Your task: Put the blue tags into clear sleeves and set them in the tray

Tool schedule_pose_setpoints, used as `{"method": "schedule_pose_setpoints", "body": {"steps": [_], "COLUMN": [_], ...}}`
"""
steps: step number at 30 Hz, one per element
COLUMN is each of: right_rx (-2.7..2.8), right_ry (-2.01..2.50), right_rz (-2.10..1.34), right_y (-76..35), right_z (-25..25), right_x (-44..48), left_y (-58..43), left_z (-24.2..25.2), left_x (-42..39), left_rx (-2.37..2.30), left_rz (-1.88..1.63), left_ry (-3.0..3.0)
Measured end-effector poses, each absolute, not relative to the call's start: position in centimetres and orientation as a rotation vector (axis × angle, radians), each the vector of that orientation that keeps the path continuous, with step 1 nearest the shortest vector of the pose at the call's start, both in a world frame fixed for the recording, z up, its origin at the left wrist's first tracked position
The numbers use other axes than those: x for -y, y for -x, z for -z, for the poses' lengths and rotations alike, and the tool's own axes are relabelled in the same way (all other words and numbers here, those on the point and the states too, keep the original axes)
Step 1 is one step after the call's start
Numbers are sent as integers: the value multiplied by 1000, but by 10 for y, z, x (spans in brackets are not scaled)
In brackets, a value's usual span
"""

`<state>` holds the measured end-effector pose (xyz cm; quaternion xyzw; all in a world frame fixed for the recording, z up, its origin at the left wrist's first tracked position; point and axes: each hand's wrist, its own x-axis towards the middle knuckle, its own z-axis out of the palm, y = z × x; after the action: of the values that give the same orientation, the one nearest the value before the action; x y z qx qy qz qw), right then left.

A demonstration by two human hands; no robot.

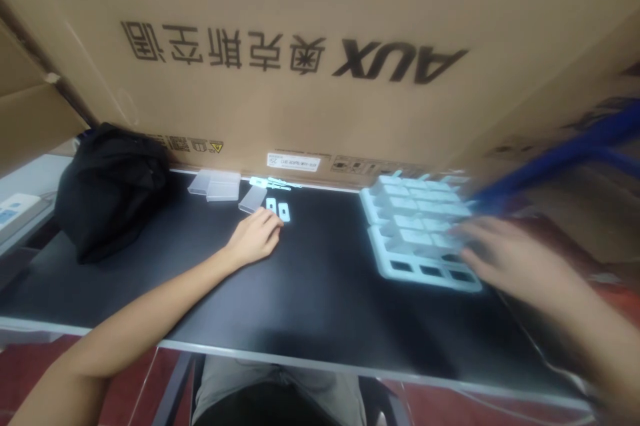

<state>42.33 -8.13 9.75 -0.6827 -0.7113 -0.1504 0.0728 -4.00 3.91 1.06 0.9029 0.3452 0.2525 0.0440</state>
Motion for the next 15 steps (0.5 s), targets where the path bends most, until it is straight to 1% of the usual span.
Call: {"method": "schedule_pose_setpoints", "body": {"steps": [2, 4, 7, 10, 15], "right_rx": [2033, 1981, 2193, 2376, 2491], "right_ry": [1950, 1805, 1574, 1553, 1618], "right_rz": [635, 680, 408, 134, -134], "right_y": [-397, -362, -300, -239, -177], "right_z": [-106, -109, -98, -75, -46], "right_x": [83, 78, 58, 26, -20], "left_y": [42, 46, 51, 53, 60], "left_z": [-14, -17, -19, -19, -23], "left_x": [-41, -44, -50, -52, -57], "left_rx": [-1231, -1399, -1536, -1546, -1581], "left_rz": [-737, -701, -649, -624, -700], "left_ry": [-2813, -2830, -2835, -2859, -2833]}}
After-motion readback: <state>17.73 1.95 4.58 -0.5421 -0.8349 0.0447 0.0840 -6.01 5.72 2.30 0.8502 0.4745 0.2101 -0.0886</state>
